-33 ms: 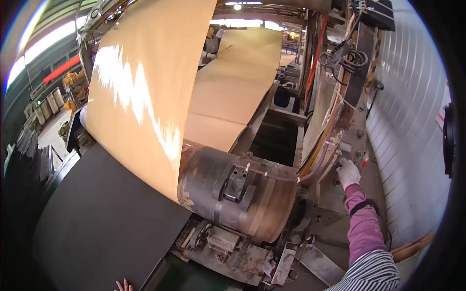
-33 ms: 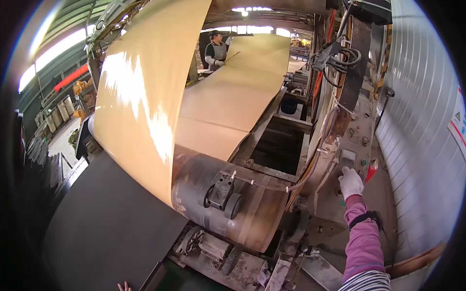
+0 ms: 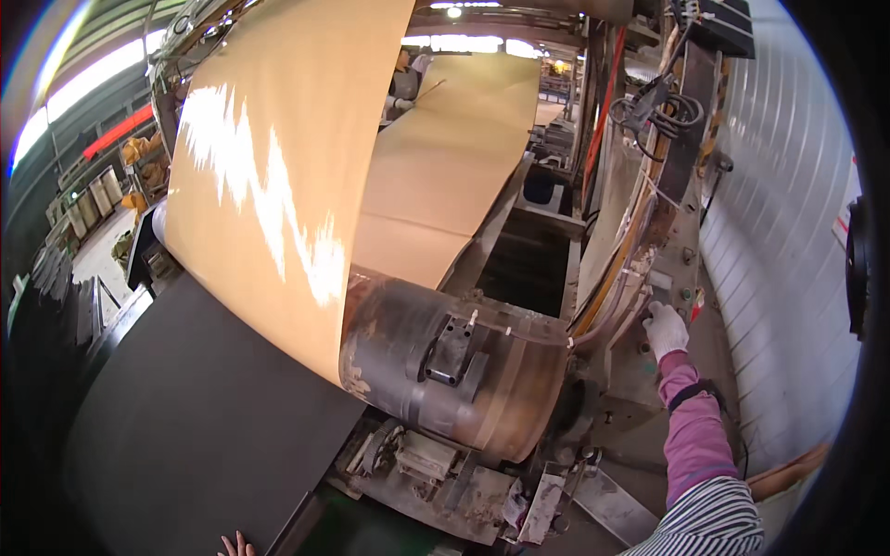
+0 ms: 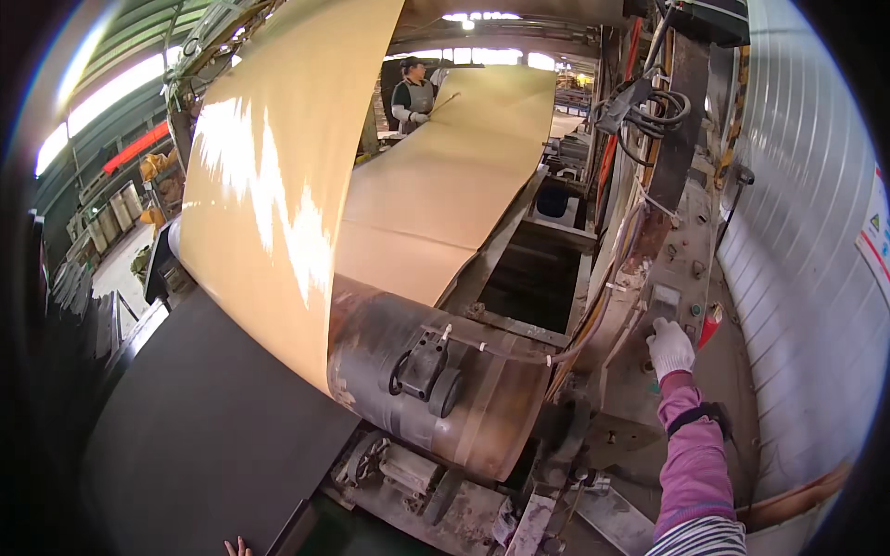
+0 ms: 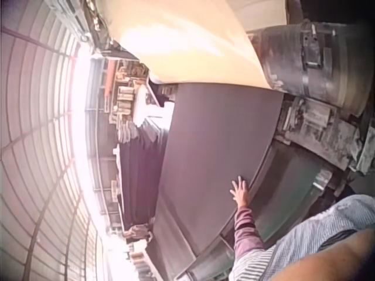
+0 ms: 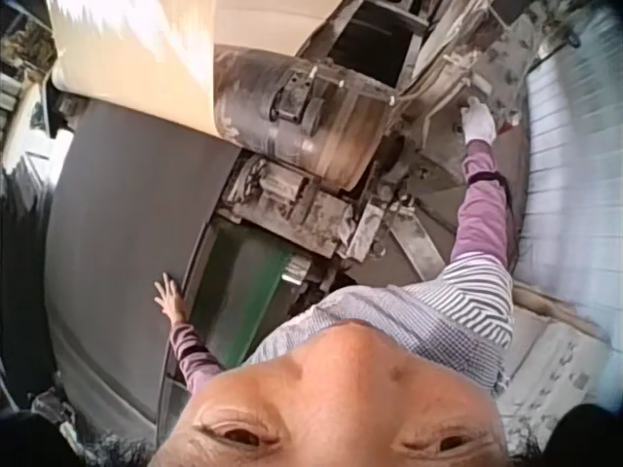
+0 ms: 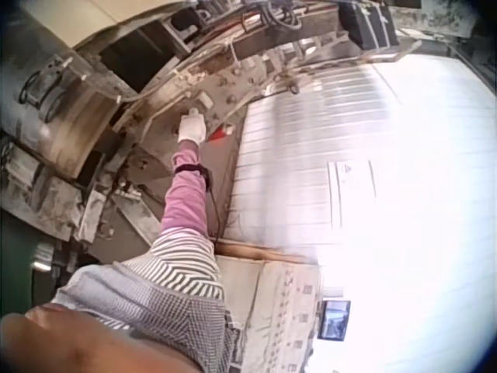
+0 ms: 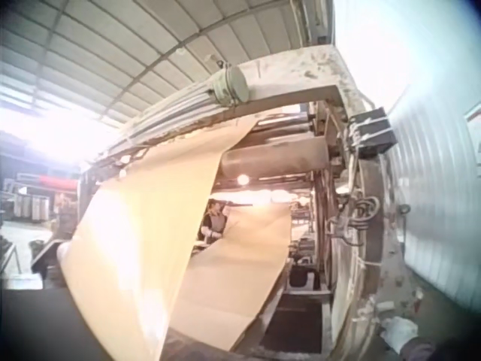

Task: Manage the flow and alignment of large insulation sheets on a conveyor belt and operate machine controls.

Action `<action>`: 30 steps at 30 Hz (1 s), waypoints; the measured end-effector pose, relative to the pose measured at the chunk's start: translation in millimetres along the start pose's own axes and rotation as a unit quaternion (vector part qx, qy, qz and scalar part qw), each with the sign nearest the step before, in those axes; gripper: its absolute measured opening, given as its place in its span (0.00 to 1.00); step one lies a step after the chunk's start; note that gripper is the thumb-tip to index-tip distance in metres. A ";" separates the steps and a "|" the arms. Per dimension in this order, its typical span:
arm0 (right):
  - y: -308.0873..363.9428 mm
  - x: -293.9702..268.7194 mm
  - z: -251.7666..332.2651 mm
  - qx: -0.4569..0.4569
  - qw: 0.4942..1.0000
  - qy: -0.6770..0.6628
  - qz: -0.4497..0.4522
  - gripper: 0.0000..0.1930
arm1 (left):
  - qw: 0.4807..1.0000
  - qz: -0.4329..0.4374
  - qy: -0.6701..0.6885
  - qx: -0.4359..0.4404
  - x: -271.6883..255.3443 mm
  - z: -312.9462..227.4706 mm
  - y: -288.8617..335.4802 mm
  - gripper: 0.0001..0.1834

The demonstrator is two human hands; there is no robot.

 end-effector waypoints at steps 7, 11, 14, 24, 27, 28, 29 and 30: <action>-2.6 4.6 -5.2 0.016 1.000 -0.002 0.007 0.13 | 1.000 -0.002 -0.013 -0.001 8.1 4.8 -9.0 0.28; -2.0 3.5 -3.7 0.017 1.000 -0.006 0.013 0.14 | 0.997 -0.010 -0.066 0.038 15.9 10.5 -15.4 0.27; -1.0 2.1 -3.9 0.015 1.000 -0.009 0.006 0.14 | 0.996 -0.029 -0.057 0.064 12.0 5.0 -11.6 0.27; -1.7 4.7 -6.2 0.014 1.000 -0.006 0.006 0.13 | 0.999 -0.015 -0.027 0.019 10.6 8.7 -8.1 0.27; -1.0 0.6 -2.8 0.015 1.000 -0.012 0.001 0.13 | 0.982 -0.068 -0.115 0.131 17.4 9.5 -16.6 0.26; -0.9 0.2 -2.6 0.026 1.000 -0.005 0.008 0.13 | 0.983 -0.068 -0.115 0.125 19.2 10.0 -17.7 0.25; -1.0 -0.4 -1.6 0.016 1.000 -0.012 0.003 0.13 | 0.984 -0.068 -0.116 0.118 20.0 8.7 -16.9 0.24; -1.9 0.9 -2.1 0.016 1.000 -0.010 0.009 0.13 | 0.985 -0.067 -0.117 0.110 19.7 5.7 -14.6 0.23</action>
Point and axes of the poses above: each hand's wrist, its own y-axis away from the middle knuckle, its own x-axis out of the palm, z = x × y, the point moved 4 cm from there along -y, towards the middle knuckle, and after that the axes turned 4 degrees about -x, right-handed, at the moved point
